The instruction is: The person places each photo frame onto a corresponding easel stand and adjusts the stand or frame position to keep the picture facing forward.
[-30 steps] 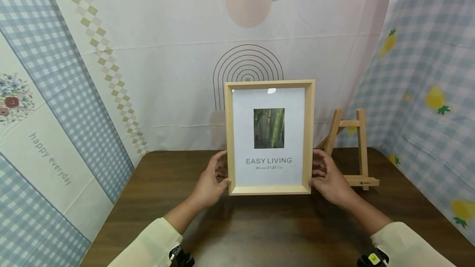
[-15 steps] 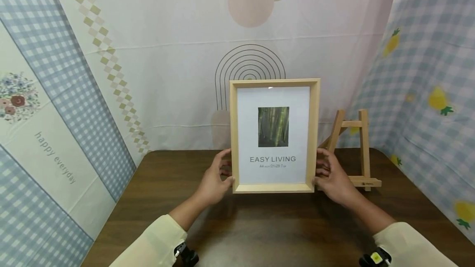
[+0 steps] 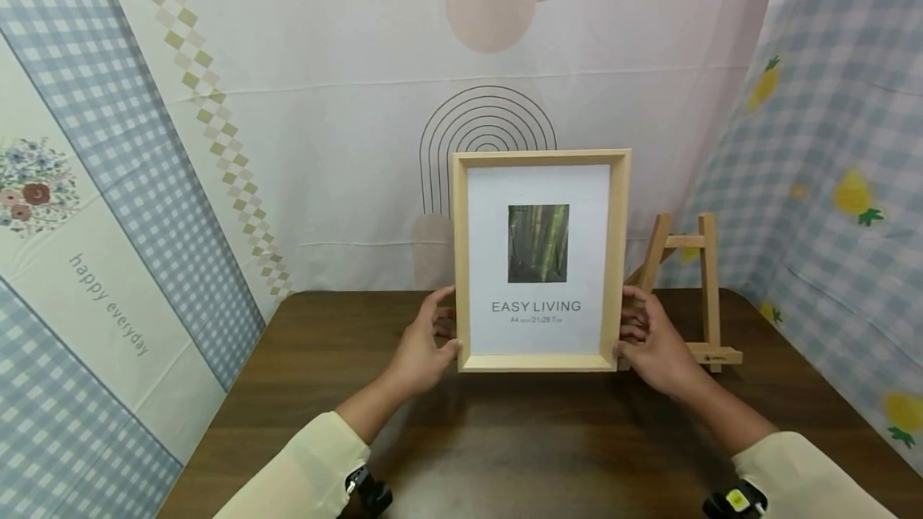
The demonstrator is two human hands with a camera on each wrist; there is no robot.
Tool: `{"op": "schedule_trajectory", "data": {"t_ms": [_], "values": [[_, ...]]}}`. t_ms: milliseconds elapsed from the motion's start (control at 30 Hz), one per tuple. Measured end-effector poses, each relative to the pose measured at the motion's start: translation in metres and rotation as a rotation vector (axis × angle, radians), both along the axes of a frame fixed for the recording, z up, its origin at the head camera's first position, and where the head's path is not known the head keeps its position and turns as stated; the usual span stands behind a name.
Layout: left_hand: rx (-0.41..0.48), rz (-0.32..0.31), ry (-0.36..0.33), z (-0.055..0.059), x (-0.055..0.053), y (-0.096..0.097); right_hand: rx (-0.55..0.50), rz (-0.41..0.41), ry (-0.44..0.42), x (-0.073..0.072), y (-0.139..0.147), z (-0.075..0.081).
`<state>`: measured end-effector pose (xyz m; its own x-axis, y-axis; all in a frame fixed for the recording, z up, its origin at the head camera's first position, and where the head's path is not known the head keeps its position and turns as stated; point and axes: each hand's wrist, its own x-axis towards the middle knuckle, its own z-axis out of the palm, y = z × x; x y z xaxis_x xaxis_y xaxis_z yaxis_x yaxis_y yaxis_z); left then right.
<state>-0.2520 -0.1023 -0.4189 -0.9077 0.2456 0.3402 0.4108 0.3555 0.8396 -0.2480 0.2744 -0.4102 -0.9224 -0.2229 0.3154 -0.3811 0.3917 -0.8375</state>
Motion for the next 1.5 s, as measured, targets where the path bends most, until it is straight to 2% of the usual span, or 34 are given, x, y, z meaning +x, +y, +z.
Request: {"op": "schedule_trajectory", "data": {"t_ms": [300,733,867,1233,1500], "values": [[0.003,0.002,-0.010,0.002,-0.002,0.005,0.033,-0.011,0.000,0.001,0.005,0.003],[0.042,-0.018,0.030,0.004,-0.005,0.011,0.049,-0.030,0.044,-0.001,0.010,0.005],[0.032,-0.011,0.031,0.005,-0.006,0.013,0.039,-0.038,0.041,-0.001,0.011,0.005],[0.023,-0.006,0.031,0.006,-0.009,0.019,0.105,-0.059,0.061,0.000,0.016,0.009],[0.023,-0.003,0.028,0.006,-0.010,0.025,0.089,-0.066,0.065,0.000,0.020,0.011]]}}
